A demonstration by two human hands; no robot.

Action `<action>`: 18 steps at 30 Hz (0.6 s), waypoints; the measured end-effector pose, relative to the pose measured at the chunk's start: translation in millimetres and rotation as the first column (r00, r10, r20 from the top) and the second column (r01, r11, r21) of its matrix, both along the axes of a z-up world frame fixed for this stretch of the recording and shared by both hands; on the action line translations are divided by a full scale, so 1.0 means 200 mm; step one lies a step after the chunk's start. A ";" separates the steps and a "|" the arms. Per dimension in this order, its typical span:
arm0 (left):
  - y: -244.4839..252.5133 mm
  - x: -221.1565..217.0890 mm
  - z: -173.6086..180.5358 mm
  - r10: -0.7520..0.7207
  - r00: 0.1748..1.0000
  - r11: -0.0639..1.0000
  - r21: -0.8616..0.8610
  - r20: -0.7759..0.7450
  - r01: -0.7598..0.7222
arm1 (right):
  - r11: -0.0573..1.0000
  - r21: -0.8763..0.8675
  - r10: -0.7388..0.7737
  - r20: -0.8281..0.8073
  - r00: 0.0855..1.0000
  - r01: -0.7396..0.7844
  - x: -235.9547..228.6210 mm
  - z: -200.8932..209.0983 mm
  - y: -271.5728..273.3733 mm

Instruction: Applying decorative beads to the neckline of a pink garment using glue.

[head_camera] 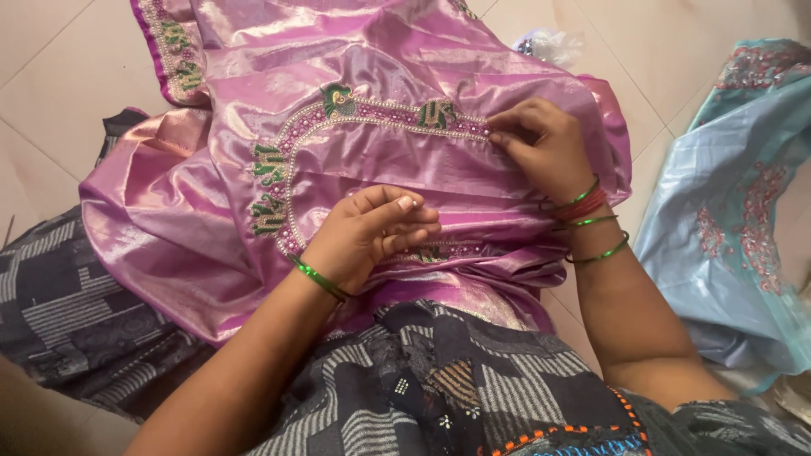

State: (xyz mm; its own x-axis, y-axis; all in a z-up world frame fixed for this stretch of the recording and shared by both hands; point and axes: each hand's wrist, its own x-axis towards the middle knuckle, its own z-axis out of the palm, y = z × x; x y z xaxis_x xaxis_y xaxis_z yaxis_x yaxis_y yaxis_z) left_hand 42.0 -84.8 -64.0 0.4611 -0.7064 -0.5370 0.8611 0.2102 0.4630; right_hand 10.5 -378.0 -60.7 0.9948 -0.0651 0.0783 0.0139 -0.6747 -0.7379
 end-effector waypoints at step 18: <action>0.01 -0.02 -0.02 0.022 1.000 1.000 0.006 -0.018 -0.022 | 0.984 -0.178 -0.002 0.100 0.995 0.020 -0.01 -0.03 0.05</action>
